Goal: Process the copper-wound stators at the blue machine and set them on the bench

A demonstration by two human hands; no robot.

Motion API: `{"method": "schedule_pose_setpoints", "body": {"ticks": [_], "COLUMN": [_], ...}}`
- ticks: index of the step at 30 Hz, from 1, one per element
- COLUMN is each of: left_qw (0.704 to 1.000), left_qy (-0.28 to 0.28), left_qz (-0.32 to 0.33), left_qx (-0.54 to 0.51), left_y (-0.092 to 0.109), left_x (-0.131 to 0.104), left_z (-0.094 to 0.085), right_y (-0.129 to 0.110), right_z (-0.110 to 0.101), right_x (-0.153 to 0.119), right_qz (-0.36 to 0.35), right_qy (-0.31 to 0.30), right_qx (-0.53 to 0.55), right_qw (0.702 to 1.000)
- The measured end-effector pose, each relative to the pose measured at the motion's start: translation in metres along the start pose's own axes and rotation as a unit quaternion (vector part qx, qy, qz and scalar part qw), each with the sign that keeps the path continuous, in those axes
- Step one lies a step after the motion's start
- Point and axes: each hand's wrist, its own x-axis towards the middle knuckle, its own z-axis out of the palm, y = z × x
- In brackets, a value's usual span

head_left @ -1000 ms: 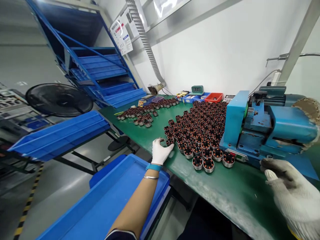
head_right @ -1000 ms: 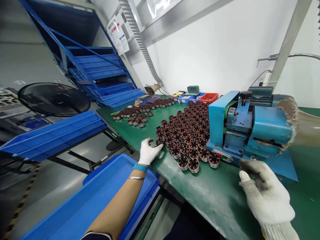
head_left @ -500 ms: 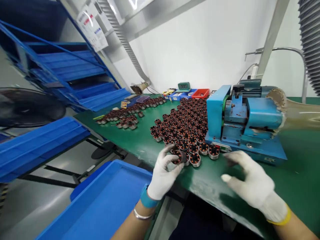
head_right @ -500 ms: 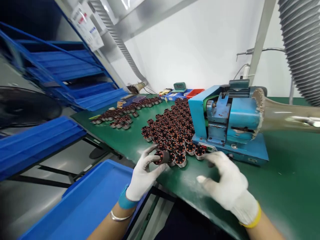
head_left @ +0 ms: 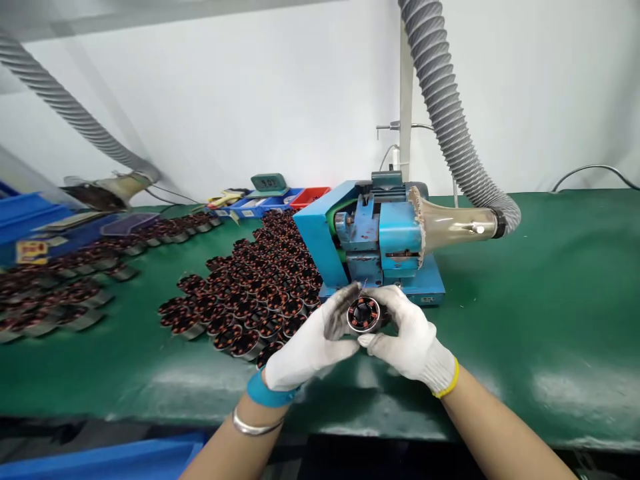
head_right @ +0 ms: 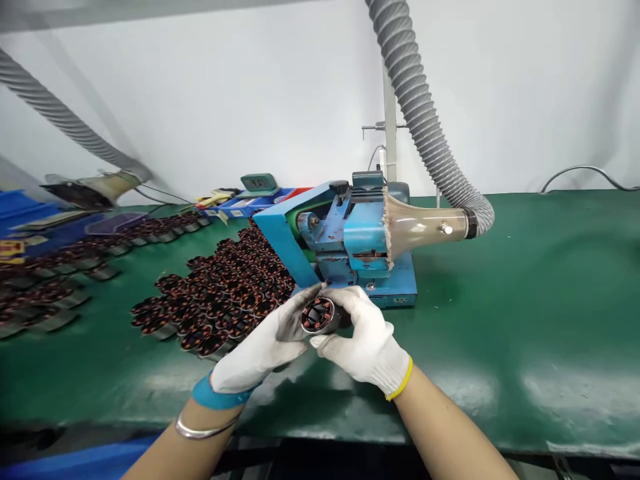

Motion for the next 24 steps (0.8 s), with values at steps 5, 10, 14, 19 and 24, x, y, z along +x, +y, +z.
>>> {"method": "schedule_pose_setpoints", "body": {"ticks": [5,10,14,19,24], "left_qw": [0.998,0.998,0.986,0.959,0.969], "left_qy": [0.003,0.051,0.123,0.178,0.139], "left_qz": [-0.042,-0.025,0.033,0.063,0.074], "left_qx": [-0.049,0.018,0.105,0.209,0.189], "left_y": [0.005,0.010,0.002,-0.009,-0.017], "left_x": [0.015,0.030,0.033,0.030,0.028], "left_z": [0.003,0.019,0.029,0.032,0.042], "right_y": [0.000,0.006,0.006,0.006,0.006], "right_z": [-0.010,-0.026,-0.033,-0.026,-0.022], "right_x": [0.004,0.010,0.012,0.013,0.015], "right_qz": [0.060,0.002,0.053,0.160,0.191], "right_qy": [0.027,0.031,0.068,0.141,0.265], "right_qx": [-0.015,-0.011,0.048,0.058,0.183], "right_qw": [0.998,0.999,0.995,0.975,0.927]}}
